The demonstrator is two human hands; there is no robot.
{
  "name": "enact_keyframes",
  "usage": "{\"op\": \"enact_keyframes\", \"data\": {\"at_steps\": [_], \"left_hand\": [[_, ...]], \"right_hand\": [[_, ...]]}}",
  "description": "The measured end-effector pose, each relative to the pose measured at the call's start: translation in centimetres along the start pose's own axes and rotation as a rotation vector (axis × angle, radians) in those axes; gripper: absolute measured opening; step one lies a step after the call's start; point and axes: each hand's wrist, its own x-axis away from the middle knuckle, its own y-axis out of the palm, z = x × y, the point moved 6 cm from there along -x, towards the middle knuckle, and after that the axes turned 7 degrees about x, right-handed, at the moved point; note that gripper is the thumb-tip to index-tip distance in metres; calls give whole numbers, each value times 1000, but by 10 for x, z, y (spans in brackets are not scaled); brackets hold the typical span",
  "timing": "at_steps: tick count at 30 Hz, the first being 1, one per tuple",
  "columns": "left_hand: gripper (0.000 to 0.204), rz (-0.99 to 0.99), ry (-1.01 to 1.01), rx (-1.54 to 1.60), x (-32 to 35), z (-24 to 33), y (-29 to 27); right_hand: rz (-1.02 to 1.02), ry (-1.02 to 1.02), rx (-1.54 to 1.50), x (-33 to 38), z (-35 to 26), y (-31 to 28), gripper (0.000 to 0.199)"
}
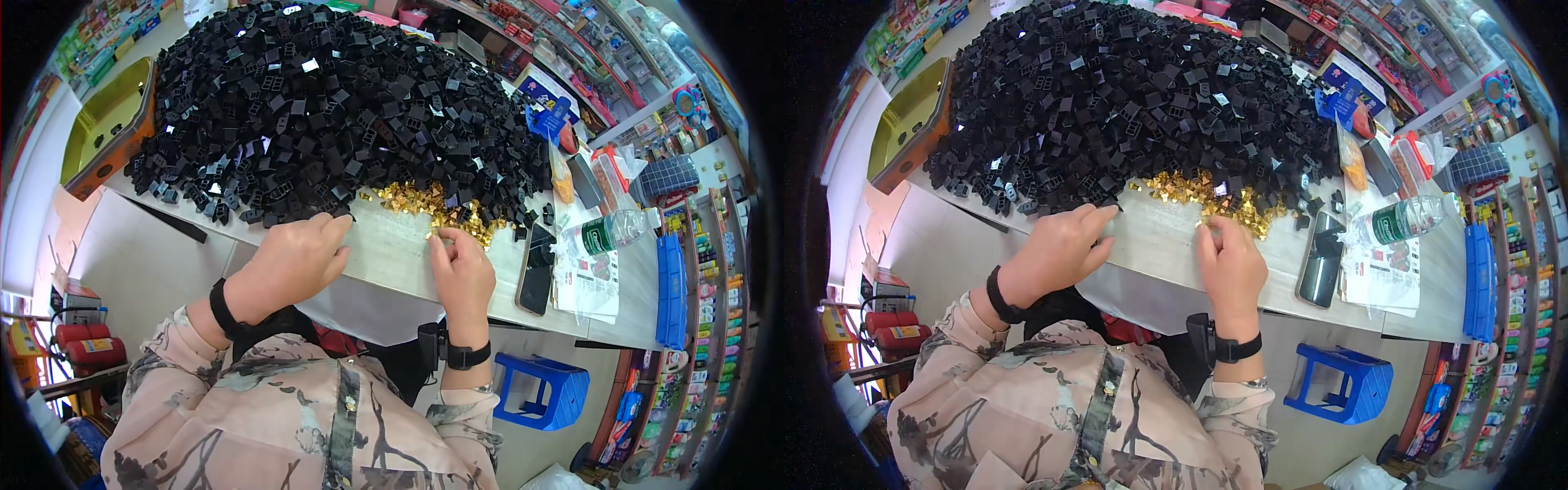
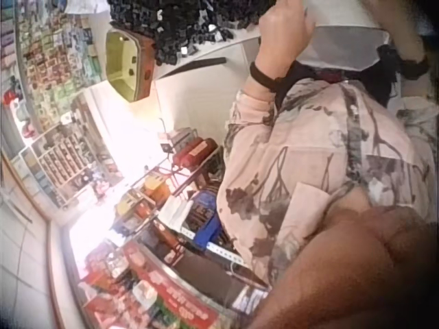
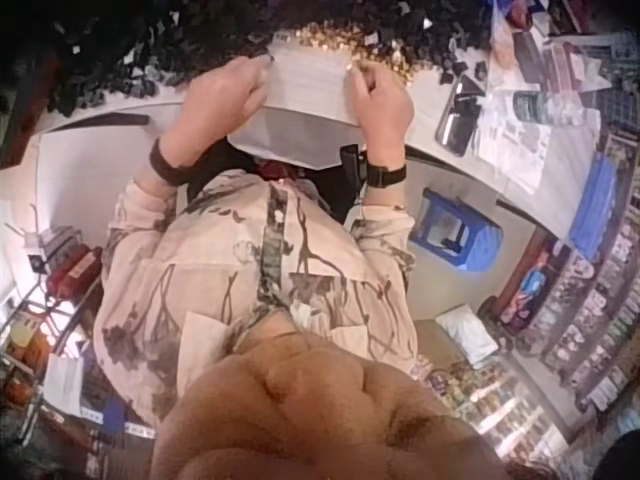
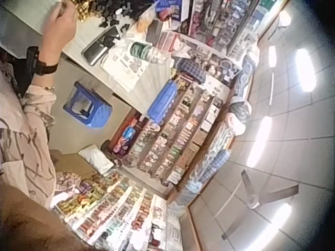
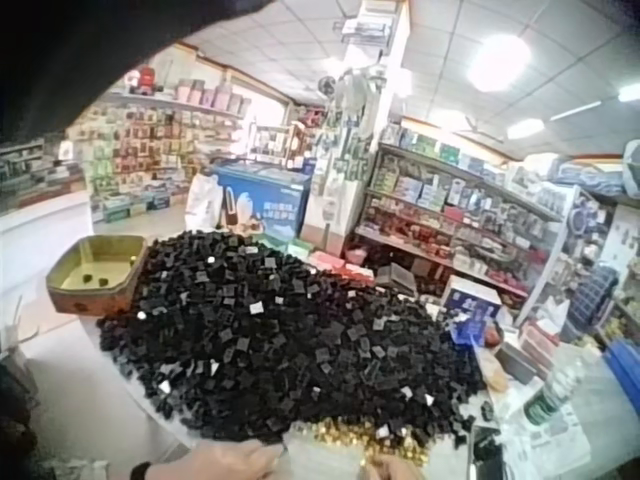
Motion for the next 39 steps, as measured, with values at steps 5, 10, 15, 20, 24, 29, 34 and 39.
{"op": "enact_keyframes", "data": {"at_steps": [5,10,15,20,24,29,34,39], "left_hand": [[35,16,87,26,-5,9,7],[35,94,188,65,-22,17,2],[35,-34,174,-47,-25,14,22],[31,-63,157,-40,-29,16,33],[28,52,187,187,-34,23,29],[25,68,163,704,-35,28,38],[25,-133,-98,977,-29,23,56],[27,-48,164,784,-28,34,46]], "right_hand": [[9,20,-50,2,6,3,13],[-74,185,-447,9,24,4,9],[-174,246,-833,20,19,3,7],[-291,201,-1014,31,3,8,10],[-304,180,-1130,31,-7,5,13],[-279,102,-1182,32,-7,6,14],[-309,236,-1187,32,-7,9,12],[-360,274,-1182,34,-7,11,11]]}}
